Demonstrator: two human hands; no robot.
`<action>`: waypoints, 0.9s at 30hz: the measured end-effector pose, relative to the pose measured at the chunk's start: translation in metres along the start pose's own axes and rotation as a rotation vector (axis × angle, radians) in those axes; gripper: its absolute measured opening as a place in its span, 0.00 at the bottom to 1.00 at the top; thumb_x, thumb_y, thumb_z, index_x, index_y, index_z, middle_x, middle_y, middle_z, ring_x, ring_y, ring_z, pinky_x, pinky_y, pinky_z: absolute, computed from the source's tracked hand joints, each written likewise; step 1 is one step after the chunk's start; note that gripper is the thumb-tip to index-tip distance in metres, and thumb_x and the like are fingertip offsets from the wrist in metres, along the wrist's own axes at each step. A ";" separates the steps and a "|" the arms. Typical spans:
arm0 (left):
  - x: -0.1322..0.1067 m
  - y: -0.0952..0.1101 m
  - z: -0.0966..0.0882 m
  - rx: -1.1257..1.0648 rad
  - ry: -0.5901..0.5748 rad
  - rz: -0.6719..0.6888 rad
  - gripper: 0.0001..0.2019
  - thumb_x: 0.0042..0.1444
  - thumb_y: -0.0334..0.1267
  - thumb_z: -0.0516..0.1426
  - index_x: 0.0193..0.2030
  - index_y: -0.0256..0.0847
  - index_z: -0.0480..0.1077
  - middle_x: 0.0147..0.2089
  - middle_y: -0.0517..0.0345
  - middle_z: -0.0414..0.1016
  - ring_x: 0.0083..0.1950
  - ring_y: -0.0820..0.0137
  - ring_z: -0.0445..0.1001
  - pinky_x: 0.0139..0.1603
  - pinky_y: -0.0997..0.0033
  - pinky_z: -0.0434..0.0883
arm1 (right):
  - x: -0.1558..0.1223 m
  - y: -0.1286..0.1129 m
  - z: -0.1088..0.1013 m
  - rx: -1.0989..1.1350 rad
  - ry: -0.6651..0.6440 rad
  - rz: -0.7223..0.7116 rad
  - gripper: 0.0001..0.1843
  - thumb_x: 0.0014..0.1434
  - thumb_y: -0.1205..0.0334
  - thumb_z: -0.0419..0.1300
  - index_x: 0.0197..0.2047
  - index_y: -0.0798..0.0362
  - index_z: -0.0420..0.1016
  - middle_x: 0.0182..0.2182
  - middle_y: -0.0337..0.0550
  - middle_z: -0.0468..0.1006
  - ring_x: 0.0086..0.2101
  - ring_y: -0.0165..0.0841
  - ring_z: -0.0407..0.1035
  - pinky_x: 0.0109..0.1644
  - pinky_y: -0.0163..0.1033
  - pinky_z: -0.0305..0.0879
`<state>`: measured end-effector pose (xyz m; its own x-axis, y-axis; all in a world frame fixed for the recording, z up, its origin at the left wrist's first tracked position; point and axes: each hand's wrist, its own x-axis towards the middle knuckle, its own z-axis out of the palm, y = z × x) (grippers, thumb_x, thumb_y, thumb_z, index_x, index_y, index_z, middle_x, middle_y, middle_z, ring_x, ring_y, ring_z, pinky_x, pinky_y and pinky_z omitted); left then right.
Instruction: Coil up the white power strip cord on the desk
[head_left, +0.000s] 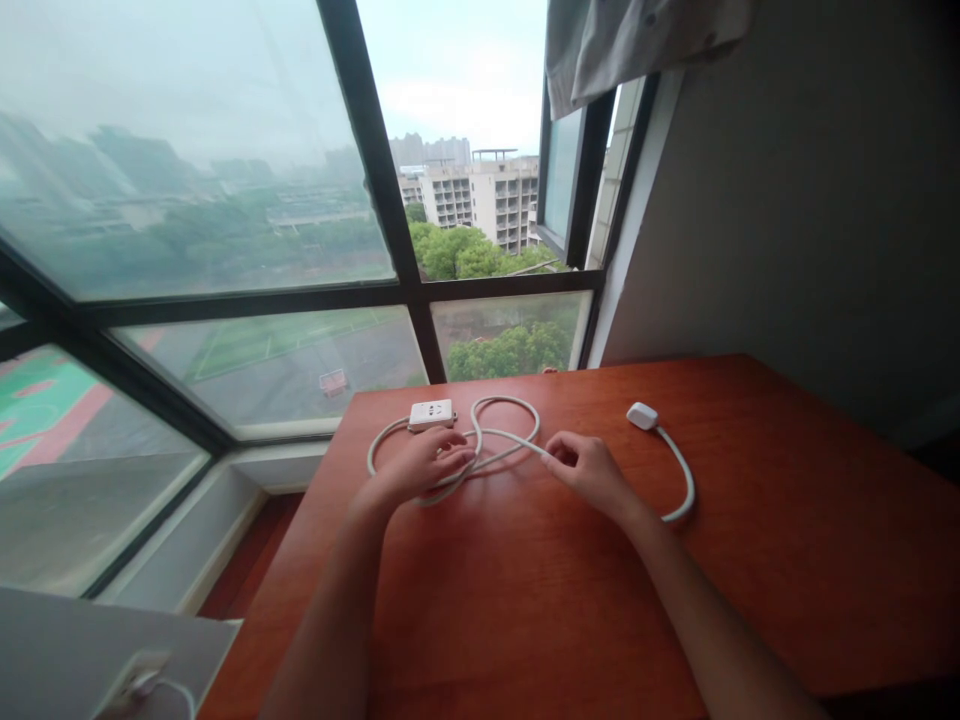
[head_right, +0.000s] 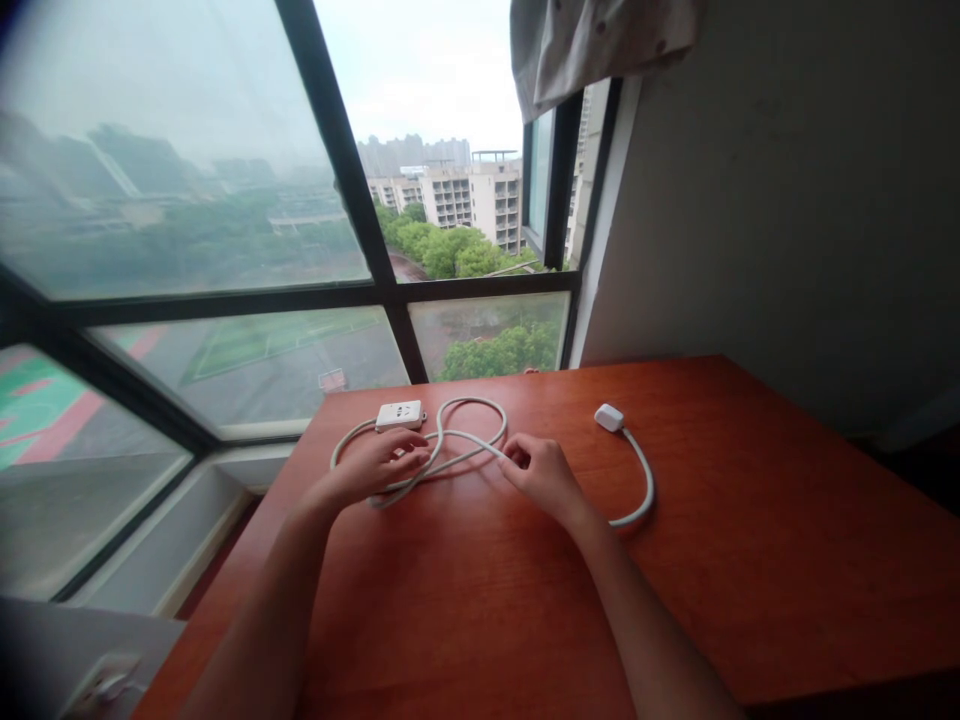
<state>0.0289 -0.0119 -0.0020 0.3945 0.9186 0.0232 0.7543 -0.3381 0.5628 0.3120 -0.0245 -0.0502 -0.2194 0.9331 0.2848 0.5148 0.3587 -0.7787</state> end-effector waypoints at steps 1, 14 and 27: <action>-0.001 0.007 0.003 0.003 -0.038 0.013 0.16 0.57 0.51 0.55 0.39 0.40 0.74 0.39 0.53 0.77 0.39 0.64 0.73 0.37 0.72 0.65 | 0.000 0.001 0.000 -0.005 0.014 0.011 0.07 0.54 0.59 0.59 0.28 0.53 0.73 0.23 0.38 0.75 0.24 0.30 0.67 0.28 0.33 0.58; 0.006 0.001 -0.009 -1.330 0.343 -0.214 0.11 0.59 0.37 0.56 0.43 0.30 0.71 0.21 0.70 0.52 0.18 0.83 0.48 0.18 0.82 0.49 | 0.001 0.016 -0.036 0.138 -0.038 0.103 0.11 0.55 0.54 0.61 0.31 0.53 0.73 0.23 0.36 0.71 0.25 0.29 0.63 0.28 0.33 0.56; 0.016 -0.024 0.012 -1.740 0.392 -0.434 0.09 0.62 0.30 0.50 0.42 0.30 0.70 0.20 0.67 0.59 0.17 0.83 0.57 0.18 0.85 0.57 | -0.060 0.004 -0.119 0.432 0.045 0.237 0.15 0.50 0.49 0.67 0.32 0.53 0.75 0.23 0.35 0.66 0.23 0.27 0.58 0.25 0.31 0.55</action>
<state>0.0232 0.0086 -0.0246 0.0191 0.9489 -0.3150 -0.6782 0.2438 0.6932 0.4263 -0.0761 -0.0036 -0.0964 0.9914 0.0880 0.1536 0.1022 -0.9828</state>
